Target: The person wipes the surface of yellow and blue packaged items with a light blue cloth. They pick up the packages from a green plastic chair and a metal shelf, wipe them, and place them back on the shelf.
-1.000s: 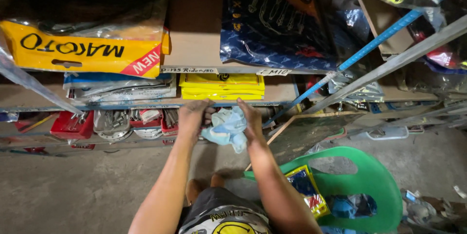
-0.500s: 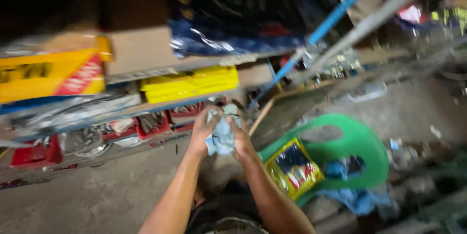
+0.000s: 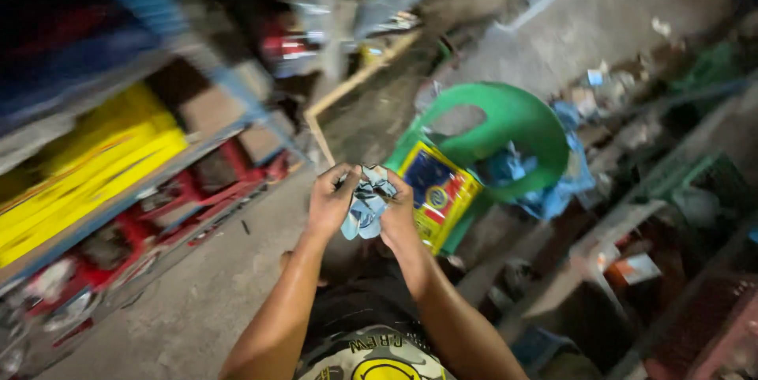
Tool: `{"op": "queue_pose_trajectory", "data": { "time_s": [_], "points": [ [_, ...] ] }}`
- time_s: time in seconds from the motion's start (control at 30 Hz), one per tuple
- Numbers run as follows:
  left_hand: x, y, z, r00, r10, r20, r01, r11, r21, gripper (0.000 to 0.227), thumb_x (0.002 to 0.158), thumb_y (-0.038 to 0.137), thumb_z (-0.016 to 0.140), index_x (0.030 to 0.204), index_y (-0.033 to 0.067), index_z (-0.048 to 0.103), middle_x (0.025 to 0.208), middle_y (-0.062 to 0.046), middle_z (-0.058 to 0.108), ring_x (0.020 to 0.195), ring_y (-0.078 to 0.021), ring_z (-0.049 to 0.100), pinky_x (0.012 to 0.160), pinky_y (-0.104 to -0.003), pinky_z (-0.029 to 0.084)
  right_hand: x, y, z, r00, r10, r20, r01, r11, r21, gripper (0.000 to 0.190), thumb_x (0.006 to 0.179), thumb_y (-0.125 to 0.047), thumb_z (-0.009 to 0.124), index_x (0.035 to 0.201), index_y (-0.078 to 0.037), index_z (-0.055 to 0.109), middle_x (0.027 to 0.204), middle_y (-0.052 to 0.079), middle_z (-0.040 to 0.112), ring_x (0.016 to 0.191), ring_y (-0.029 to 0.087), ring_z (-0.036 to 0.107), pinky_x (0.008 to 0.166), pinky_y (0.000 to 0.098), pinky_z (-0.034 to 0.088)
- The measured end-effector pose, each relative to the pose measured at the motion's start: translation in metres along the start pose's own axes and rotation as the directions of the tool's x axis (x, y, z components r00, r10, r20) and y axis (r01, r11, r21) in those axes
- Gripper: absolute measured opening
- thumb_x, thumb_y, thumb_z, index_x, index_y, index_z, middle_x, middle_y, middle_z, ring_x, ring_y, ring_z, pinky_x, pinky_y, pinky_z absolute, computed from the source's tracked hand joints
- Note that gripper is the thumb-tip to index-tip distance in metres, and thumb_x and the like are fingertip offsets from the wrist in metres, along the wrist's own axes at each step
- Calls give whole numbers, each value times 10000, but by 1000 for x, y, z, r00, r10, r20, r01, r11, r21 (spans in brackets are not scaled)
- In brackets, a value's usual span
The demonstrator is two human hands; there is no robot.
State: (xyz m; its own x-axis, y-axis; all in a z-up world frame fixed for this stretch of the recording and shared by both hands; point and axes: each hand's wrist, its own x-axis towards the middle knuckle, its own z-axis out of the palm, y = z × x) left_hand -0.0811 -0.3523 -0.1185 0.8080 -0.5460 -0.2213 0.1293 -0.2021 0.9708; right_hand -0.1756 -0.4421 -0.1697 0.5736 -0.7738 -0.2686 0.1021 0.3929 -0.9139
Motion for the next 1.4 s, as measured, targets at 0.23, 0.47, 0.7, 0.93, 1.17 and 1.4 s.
{"op": "queue_pose_trajectory", "data": {
  "time_s": [0.23, 0.47, 0.7, 0.93, 1.17, 1.4],
  "points": [
    [59, -25, 126, 923, -336, 187, 280, 920, 275, 396, 956, 556, 608, 972, 200, 783, 893, -127, 767, 924, -336, 726, 891, -469, 529, 66, 2, -128, 986, 44, -160, -69, 986, -152, 523, 670, 162, 839, 1140, -55, 761, 949, 71, 751, 864, 151, 661, 849, 355, 608],
    [93, -58, 207, 753, -349, 558, 238, 935, 265, 324, 963, 340, 650, 1133, 79, 742, 1063, -230, 767, 1125, -400, 697, 1002, -540, 508, 97, -5, -241, 937, 242, -253, -323, 877, -355, 550, 702, 97, 847, 1223, -43, 740, 982, 190, 776, 877, 259, 716, 819, 424, 610],
    [130, -141, 264, 699, -323, 638, 174, 942, 286, 330, 993, 360, 624, 1124, 76, 731, 1047, -208, 753, 1071, -381, 702, 976, -519, 495, 141, 62, -285, 919, 181, -351, -339, 816, -468, 514, 726, -243, 955, 1185, -140, 747, 1042, 131, 788, 974, 238, 734, 880, 411, 581],
    [112, -275, 263, 666, -496, 557, 479, 857, 191, 374, 996, 305, 615, 1220, 20, 708, 1121, -151, 761, 1064, -273, 704, 940, -418, 528, 138, 130, -355, 821, 361, -443, -529, 772, -351, 326, 868, -315, 787, 1029, -31, 782, 918, 124, 769, 865, 216, 682, 836, 368, 549],
    [126, -334, 269, 615, -613, 495, 458, 789, 409, 237, 1040, 254, 614, 1170, 107, 747, 1174, -164, 745, 1139, -321, 701, 1011, -465, 534, 146, 155, -374, 823, 433, -369, -563, 712, -420, 293, 966, -239, 678, 1181, -57, 760, 1120, 198, 758, 1135, 368, 697, 990, 470, 541],
    [178, -348, 300, 728, -576, 372, 344, 776, 530, 321, 1004, 208, 574, 1274, 70, 676, 1167, -240, 682, 1131, -487, 645, 938, -575, 534, 172, 255, -420, 811, 337, -478, -573, 621, -534, 533, 777, -60, 655, 1291, -196, 687, 1211, 102, 718, 1156, 326, 670, 957, 420, 540]
  ]
}}
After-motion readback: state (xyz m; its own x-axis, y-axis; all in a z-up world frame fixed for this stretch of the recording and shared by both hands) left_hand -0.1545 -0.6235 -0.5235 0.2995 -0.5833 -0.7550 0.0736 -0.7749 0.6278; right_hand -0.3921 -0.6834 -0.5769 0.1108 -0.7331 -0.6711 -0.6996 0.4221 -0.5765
